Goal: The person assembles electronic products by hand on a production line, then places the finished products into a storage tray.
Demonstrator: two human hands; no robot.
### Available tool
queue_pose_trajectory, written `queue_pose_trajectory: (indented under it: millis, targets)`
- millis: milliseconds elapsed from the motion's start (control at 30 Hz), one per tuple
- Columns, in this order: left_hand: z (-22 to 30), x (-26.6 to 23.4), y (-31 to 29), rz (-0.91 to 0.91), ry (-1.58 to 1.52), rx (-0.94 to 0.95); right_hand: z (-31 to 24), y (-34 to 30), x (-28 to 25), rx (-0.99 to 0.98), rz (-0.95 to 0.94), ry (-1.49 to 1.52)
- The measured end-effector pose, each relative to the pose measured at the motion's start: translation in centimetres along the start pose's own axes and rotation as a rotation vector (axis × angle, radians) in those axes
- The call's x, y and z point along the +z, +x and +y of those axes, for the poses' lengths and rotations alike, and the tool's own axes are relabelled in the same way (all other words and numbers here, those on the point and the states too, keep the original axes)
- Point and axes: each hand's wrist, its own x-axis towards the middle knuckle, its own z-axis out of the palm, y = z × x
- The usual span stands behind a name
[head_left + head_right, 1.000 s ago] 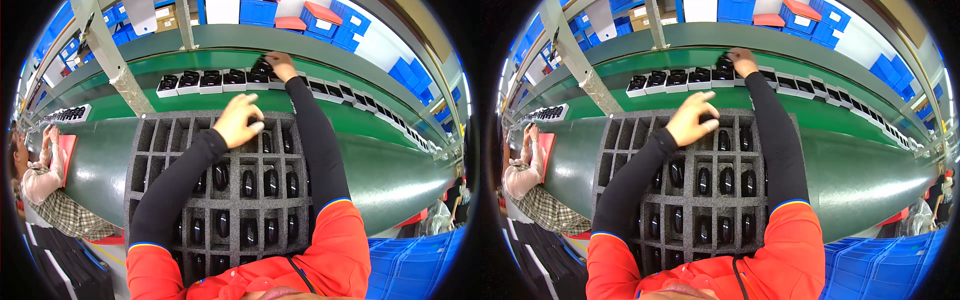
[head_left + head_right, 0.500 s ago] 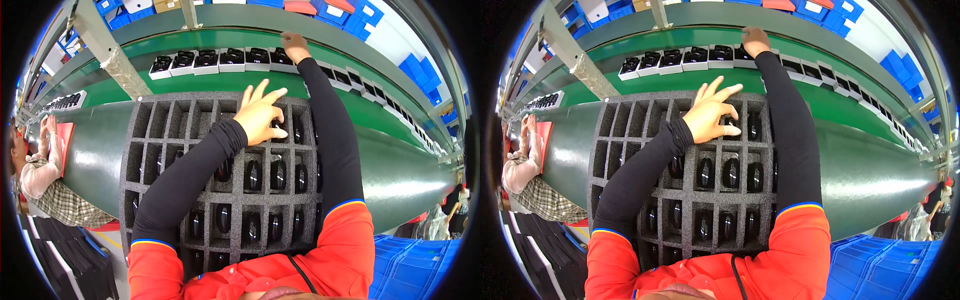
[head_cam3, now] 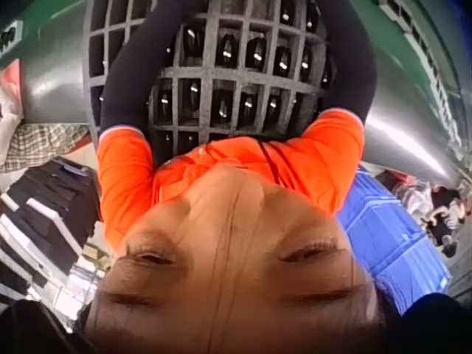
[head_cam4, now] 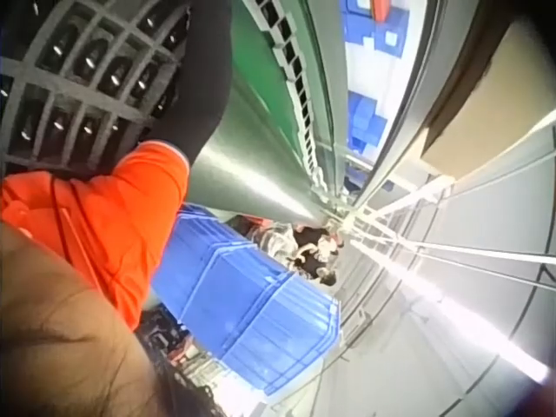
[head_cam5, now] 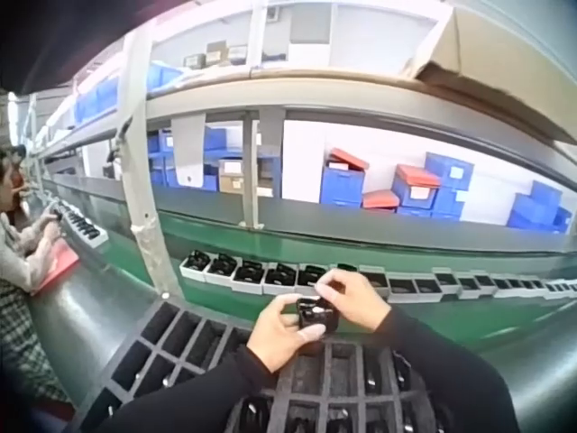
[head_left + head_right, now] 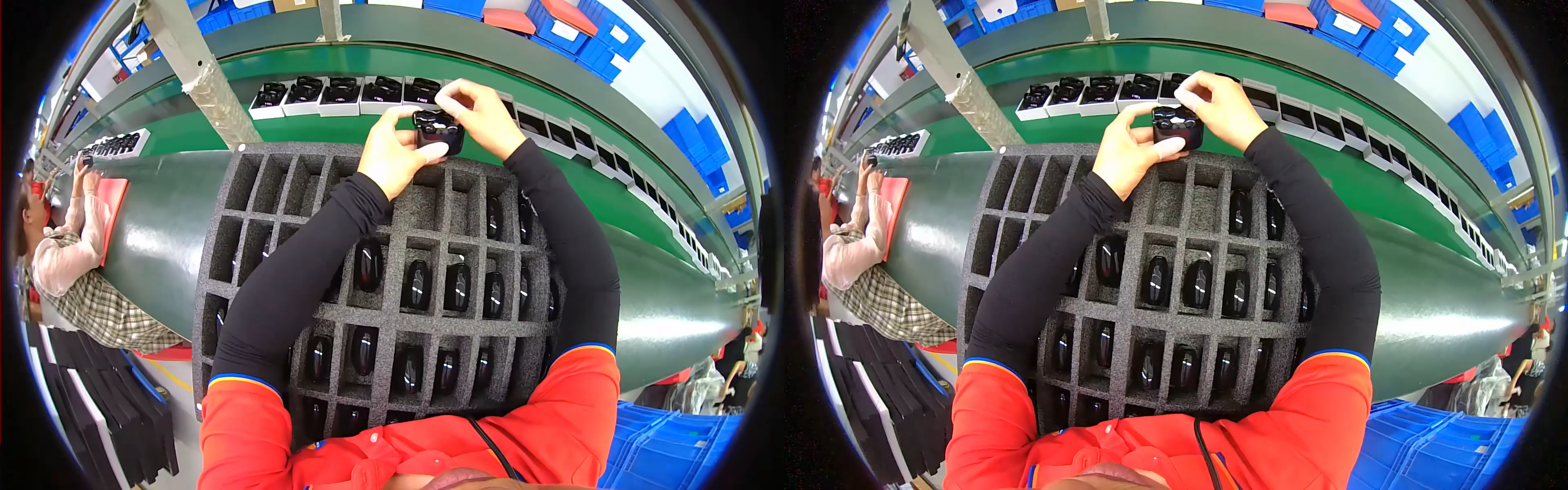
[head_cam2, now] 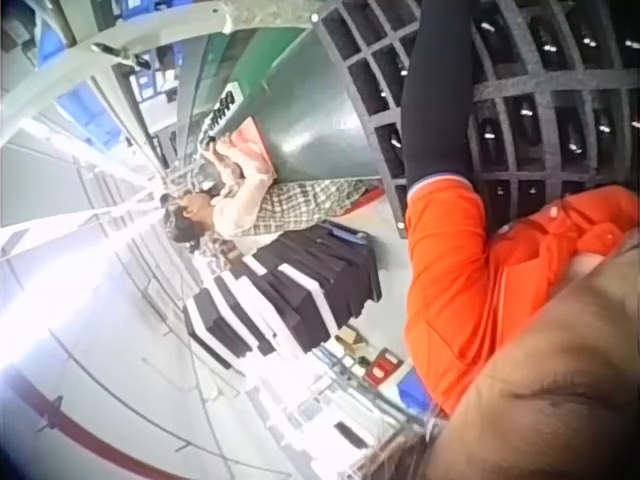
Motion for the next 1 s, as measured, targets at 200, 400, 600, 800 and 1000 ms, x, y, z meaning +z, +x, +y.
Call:
queue_pose_trajectory:
  millis: [200,400,600,800,1000]
  targets:
    - [0.5,-0.4,0.1,0.036,0.042,-0.006,-0.7,-0.6,-1.4,-0.338,-0.175,-0.213]
    - [0.3,-0.1,0.0,-0.004,0.205,0.05,-0.1,-0.2,-1.9,-0.099,-0.239,0.052]
    - [-0.5,2.7,-0.8,-0.193,1.03,0.567,6.2,3.2,-6.0,0.041,0.268,-0.274]
    - [-2.8,7.1,-1.8,-0.46,1.449,0.27,14.8,6.3,-9.5,0.116,0.491,-0.924]
    - [-2.4,6.2,-1.5,-0.515,1.151,0.366,13.9,6.5,-8.7,0.049,0.509,-0.883]
